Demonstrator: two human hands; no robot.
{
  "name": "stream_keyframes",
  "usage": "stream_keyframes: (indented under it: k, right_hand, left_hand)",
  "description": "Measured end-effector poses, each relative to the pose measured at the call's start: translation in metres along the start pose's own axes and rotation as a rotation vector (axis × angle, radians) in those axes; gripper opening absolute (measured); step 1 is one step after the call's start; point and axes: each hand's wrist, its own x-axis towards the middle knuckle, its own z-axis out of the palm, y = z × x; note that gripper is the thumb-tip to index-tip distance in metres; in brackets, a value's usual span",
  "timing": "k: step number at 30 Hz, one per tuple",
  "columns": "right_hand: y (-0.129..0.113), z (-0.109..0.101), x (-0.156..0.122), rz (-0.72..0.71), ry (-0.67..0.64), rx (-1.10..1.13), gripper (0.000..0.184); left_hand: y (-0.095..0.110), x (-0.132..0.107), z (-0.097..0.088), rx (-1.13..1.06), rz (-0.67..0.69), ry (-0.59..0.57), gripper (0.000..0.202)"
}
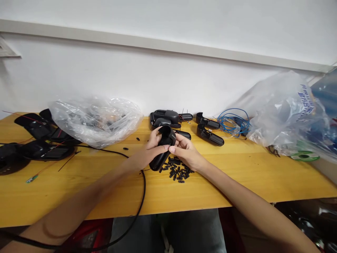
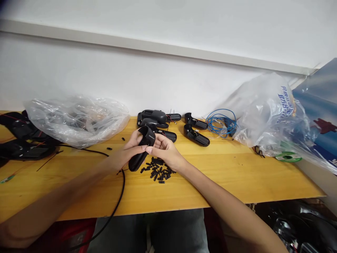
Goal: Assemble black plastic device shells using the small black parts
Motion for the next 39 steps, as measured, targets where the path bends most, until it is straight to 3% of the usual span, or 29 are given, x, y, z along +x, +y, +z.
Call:
stream_keyframes:
  k: [4,9,13,16,18,21,25,39]
  right_hand:
    - [-0.001,-0.004,0.000,-0.103,0.117,-0.088,0.066]
    - [-0.005,-0.010,-0.003,-0.188,0.165,-0.143,0.073]
    - [-0.009,-0.013,-0.009,-0.206,0.092,-0.278,0.078]
    - [-0.013,-0.021,-0.013,-0.391,0.030,-0.525,0.078]
    - [-0.015,-0.029,-0.013,-0.559,-0.036,-0.717,0.091]
    - [-0.015,-0.040,-0.011,-0.754,-0.144,-0.910,0.112]
    - [-0.016,-0.043,-0.007,-0.896,-0.184,-0.973,0.118]
    - [-0.020,-0.042,-0.008,-0.866,-0.204,-1.177,0.105]
  left_hand:
    - [0.012,-0.005,0.007,0.152,0.095,0.074,0.070]
    - [0.021,-0.014,0.011,0.634,0.386,0.218,0.051]
    - [0.018,-0.013,-0.008,0.949,0.668,0.202,0.053]
    - [0.017,-0.009,-0.027,1.210,0.949,0.145,0.058]
    - [0.018,-0.007,-0.035,1.327,1.060,0.127,0.060]
    - [0.022,-0.006,-0.039,1.386,1.098,0.126,0.059]
    - [0.024,-0.006,-0.036,1.400,1.111,0.086,0.056]
    - [0.024,-0.006,-0.031,1.433,1.087,-0.028,0.061]
